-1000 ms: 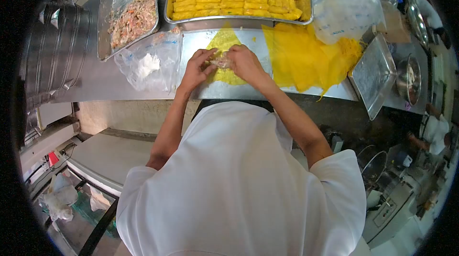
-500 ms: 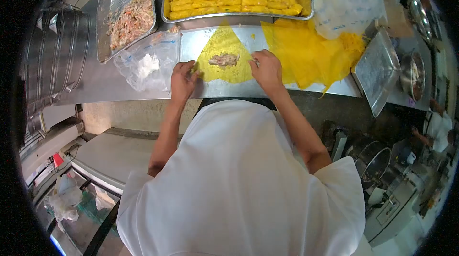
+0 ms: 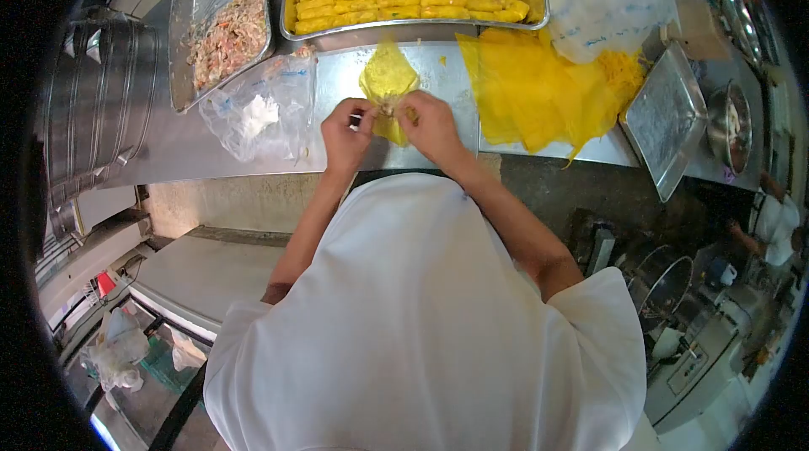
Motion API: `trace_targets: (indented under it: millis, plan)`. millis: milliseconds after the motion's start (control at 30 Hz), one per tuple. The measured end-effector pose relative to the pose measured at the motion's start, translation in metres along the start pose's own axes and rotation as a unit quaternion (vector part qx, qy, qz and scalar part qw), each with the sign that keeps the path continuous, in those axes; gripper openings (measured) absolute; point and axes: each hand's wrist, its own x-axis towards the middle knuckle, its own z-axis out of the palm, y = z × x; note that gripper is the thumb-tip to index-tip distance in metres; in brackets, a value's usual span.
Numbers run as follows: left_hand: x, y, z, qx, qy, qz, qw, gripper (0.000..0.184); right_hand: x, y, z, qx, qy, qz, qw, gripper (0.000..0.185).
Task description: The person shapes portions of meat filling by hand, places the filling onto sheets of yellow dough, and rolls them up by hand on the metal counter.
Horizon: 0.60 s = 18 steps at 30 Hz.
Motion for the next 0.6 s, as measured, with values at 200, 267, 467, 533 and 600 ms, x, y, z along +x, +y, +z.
trace_targets:
  millis: [200, 267, 467, 533, 600]
  plan:
    - [-0.007, -0.013, -0.001, 0.051, -0.160, 0.091, 0.982, 0.023, -0.011, 0.015, -0.008, -0.081, -0.157, -0.227, 0.958, 0.022]
    - [-0.014, -0.013, -0.006, 0.052, -0.170, 0.116, 0.977, 0.024, -0.015, 0.019, -0.010, -0.048, -0.157, -0.250, 0.954, 0.024]
    - [-0.014, -0.011, -0.023, 0.090, -0.250, 0.155, 0.952, 0.027, -0.009, 0.031, 0.005, -0.175, -0.068, -0.205, 0.961, 0.022]
    - [-0.010, 0.000, -0.029, 0.125, -0.262, 0.145, 0.946, 0.027, -0.002, 0.028, 0.010, -0.158, -0.041, -0.174, 0.971, 0.023]
    - [-0.006, 0.013, -0.032, 0.091, -0.168, 0.077, 0.979, 0.027, 0.003, 0.019, 0.010, -0.128, -0.007, -0.167, 0.978, 0.020]
